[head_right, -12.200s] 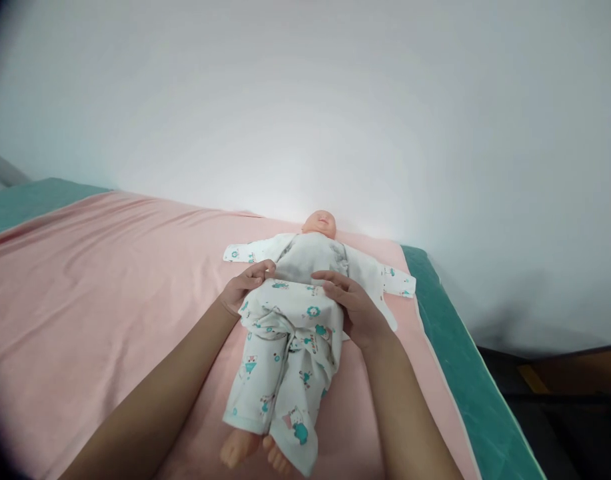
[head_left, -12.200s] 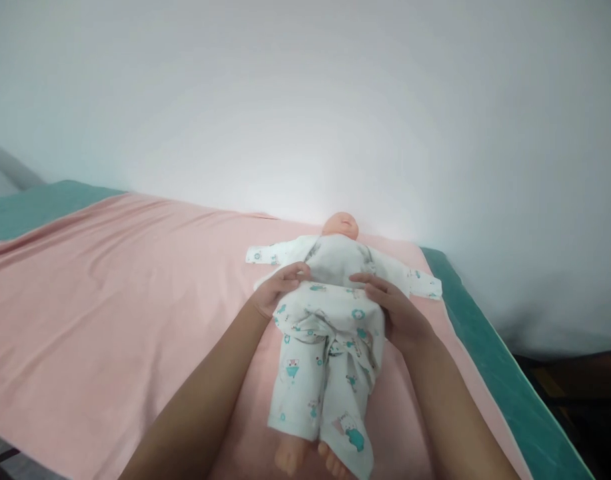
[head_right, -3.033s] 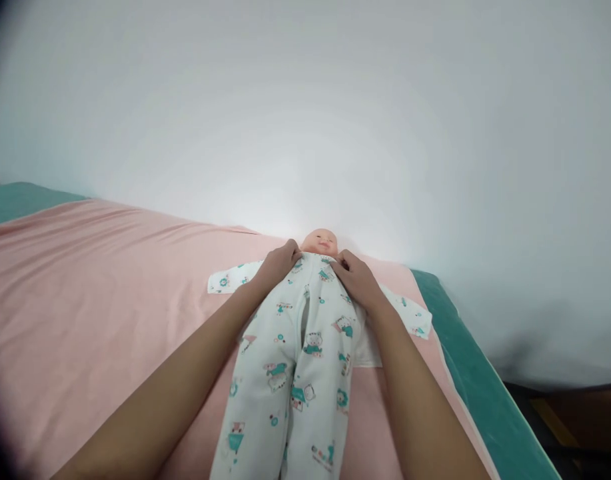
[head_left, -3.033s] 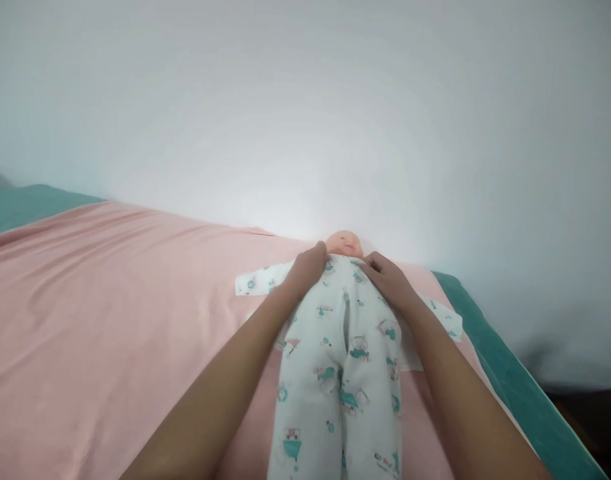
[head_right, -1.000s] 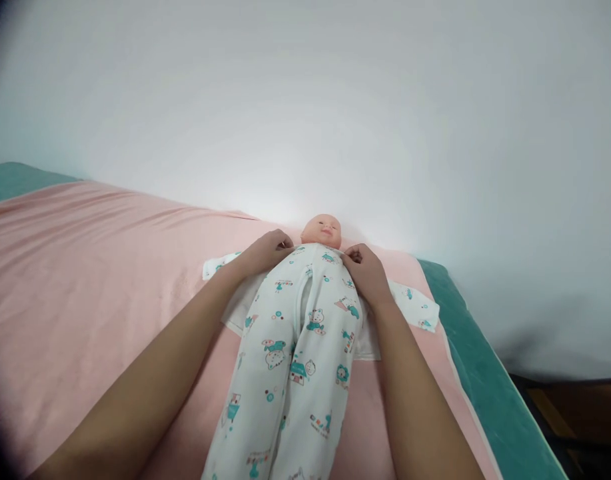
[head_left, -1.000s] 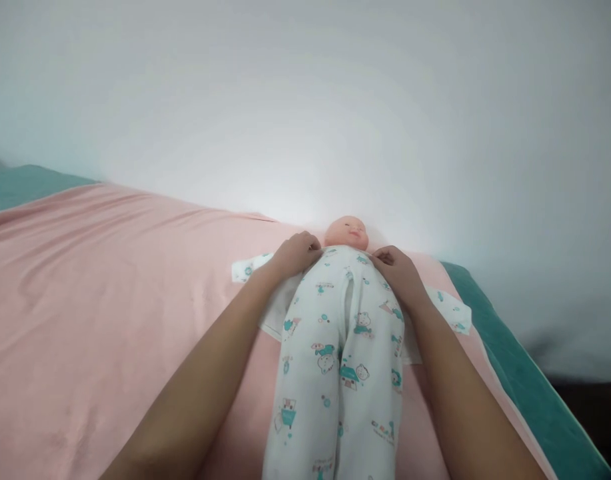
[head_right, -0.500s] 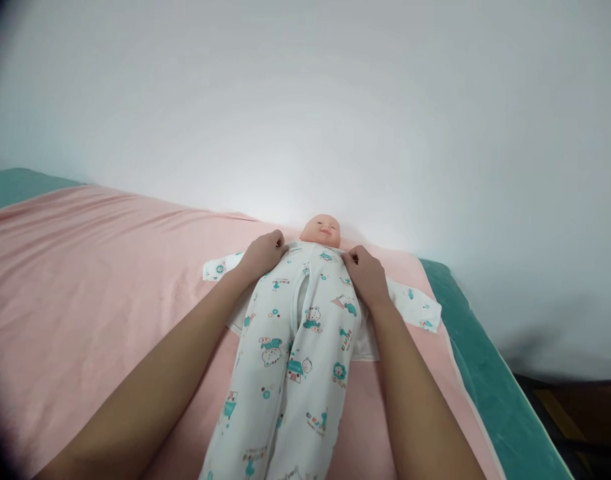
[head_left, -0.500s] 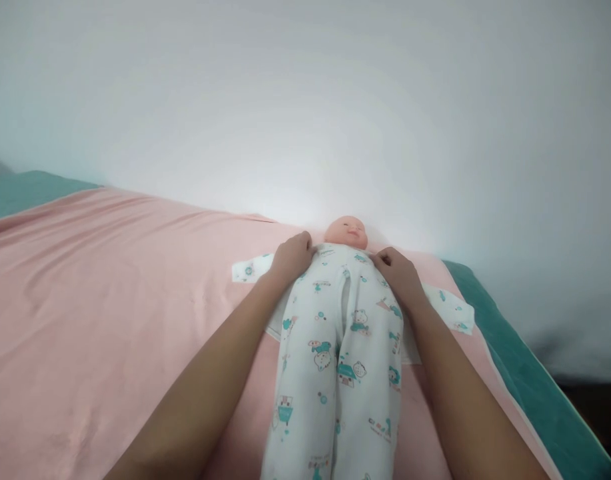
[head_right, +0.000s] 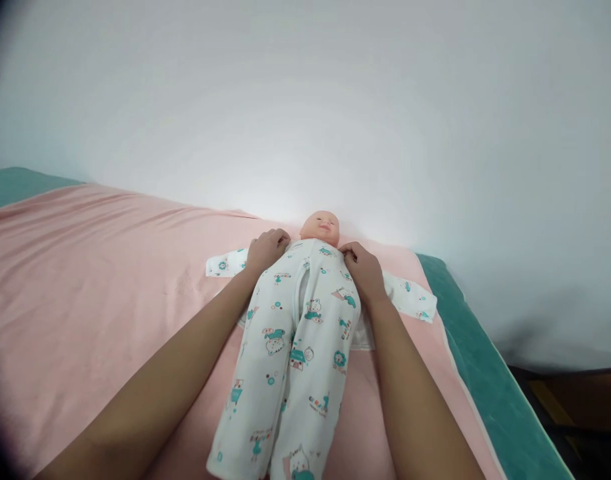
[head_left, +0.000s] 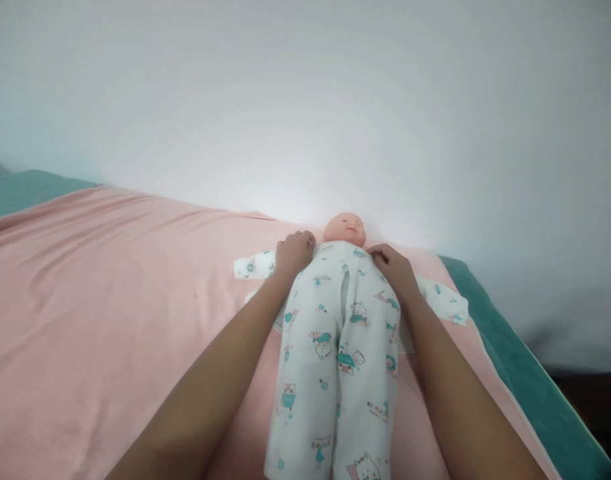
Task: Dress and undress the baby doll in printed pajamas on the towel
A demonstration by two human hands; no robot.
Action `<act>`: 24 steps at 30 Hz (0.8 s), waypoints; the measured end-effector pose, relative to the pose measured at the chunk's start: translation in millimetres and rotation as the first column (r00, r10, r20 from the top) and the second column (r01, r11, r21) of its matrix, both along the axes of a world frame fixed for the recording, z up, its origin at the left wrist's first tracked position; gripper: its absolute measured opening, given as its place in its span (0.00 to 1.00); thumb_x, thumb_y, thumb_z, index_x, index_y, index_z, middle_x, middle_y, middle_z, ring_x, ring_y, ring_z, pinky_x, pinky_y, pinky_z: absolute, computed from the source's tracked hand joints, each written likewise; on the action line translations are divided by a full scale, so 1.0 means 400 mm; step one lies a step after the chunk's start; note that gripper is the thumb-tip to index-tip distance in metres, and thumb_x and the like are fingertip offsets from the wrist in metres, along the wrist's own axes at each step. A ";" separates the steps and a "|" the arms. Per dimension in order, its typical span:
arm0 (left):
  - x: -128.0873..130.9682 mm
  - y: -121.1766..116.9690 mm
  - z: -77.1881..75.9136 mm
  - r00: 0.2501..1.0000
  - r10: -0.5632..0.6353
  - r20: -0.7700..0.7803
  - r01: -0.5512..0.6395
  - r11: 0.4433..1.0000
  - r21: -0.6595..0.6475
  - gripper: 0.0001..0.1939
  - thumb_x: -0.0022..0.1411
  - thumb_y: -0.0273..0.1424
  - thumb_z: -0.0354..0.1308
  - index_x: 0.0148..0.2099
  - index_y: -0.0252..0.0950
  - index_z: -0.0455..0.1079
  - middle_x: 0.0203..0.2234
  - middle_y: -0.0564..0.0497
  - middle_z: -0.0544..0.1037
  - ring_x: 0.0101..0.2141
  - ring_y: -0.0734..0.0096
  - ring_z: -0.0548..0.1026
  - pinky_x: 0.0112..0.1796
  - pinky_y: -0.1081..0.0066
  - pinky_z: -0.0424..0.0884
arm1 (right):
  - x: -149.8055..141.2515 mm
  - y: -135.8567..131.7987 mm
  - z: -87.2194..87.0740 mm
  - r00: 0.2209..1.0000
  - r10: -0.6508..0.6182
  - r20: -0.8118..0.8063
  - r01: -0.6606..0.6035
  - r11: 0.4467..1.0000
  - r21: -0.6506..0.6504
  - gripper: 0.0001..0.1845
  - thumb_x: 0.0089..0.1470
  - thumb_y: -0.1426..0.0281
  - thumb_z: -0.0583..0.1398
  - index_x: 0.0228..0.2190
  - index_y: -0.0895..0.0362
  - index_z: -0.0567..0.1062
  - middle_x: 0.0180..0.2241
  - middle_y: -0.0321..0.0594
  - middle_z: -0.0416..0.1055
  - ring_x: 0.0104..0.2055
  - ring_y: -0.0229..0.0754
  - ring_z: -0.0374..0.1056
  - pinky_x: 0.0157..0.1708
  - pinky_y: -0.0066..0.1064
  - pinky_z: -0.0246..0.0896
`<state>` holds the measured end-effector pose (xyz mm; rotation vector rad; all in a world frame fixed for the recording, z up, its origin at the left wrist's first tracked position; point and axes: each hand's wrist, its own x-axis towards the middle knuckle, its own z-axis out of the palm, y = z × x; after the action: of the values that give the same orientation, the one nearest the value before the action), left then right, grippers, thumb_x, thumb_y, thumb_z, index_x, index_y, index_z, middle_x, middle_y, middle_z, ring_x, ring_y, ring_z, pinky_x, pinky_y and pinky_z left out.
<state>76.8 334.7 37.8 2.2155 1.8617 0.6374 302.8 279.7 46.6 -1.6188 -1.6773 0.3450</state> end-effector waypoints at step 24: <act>-0.090 -0.300 -0.061 0.988 -0.151 0.044 0.129 0.940 0.316 0.19 0.61 0.34 0.54 0.54 0.36 0.67 0.59 0.39 0.61 0.58 0.52 0.59 0.55 0.56 0.61 | -0.034 -0.298 -0.097 0.860 -0.243 0.450 0.092 0.939 0.331 0.23 0.56 0.72 0.52 0.54 0.60 0.65 0.55 0.54 0.63 0.57 0.53 0.56 0.55 0.46 0.51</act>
<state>41.0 214.8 13.5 2.4546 1.6462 1.0279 289.3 160.6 7.7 -1.6880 -1.8158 -0.4304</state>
